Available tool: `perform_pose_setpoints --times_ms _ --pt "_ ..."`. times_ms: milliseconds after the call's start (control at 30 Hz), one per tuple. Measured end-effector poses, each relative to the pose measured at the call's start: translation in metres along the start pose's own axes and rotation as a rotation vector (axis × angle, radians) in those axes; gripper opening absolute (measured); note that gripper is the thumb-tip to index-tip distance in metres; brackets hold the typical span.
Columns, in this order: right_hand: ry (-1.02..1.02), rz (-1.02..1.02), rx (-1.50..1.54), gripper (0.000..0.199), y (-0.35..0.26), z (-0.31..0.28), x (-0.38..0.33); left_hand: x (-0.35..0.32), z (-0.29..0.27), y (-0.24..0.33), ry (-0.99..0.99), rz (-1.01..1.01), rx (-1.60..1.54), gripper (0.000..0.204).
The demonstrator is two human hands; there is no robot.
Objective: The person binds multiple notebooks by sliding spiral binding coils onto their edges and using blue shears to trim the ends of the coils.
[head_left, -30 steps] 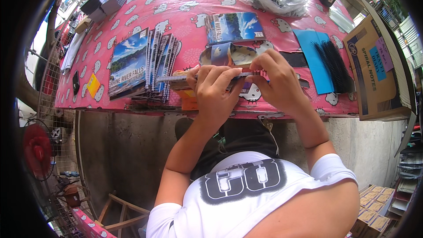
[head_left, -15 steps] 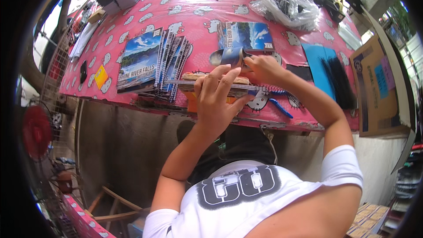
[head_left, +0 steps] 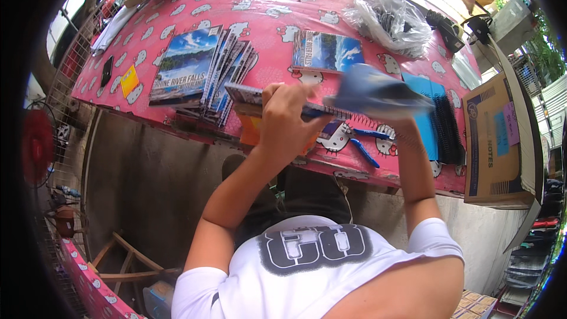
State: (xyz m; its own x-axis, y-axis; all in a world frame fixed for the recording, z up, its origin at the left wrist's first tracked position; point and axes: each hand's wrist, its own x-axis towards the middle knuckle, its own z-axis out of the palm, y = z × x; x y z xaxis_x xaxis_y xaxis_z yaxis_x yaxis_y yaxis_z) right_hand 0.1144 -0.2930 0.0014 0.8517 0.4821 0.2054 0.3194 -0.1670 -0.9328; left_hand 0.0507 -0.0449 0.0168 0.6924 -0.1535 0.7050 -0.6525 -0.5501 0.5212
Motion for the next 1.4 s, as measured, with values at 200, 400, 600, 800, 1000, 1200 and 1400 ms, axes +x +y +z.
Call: perform_pose_setpoints --times_ms 200,400,600,800,1000,1200,1400 --pt "0.007 -0.127 0.042 0.040 0.008 0.006 0.013 0.001 -0.026 -0.010 -0.064 -0.101 0.302 0.040" --pt "0.002 -0.269 0.273 0.034 0.004 0.019 0.022 -0.004 -0.027 -0.021 -0.056 -0.175 0.228 0.033" --pt "0.023 0.071 0.168 0.052 -0.037 0.022 0.032 -0.002 -0.042 -0.031 -0.031 -0.212 0.203 0.036" --pt "-0.053 0.018 -0.074 0.046 -0.021 0.035 0.051 0.001 -0.050 -0.038 0.014 -0.158 0.211 0.038" --pt "-0.155 -0.119 -0.554 0.041 -0.020 0.055 0.081 -0.003 -0.054 -0.044 0.154 -0.250 0.043 0.046" --pt "-0.109 -0.148 -0.310 0.047 -0.034 0.068 0.088 -0.013 -0.051 -0.062 0.167 -0.436 -0.333 0.048" --pt "-0.259 -0.386 -0.111 0.052 -0.032 0.072 0.099 -0.021 -0.055 -0.070 0.348 -0.543 -0.542 0.038"
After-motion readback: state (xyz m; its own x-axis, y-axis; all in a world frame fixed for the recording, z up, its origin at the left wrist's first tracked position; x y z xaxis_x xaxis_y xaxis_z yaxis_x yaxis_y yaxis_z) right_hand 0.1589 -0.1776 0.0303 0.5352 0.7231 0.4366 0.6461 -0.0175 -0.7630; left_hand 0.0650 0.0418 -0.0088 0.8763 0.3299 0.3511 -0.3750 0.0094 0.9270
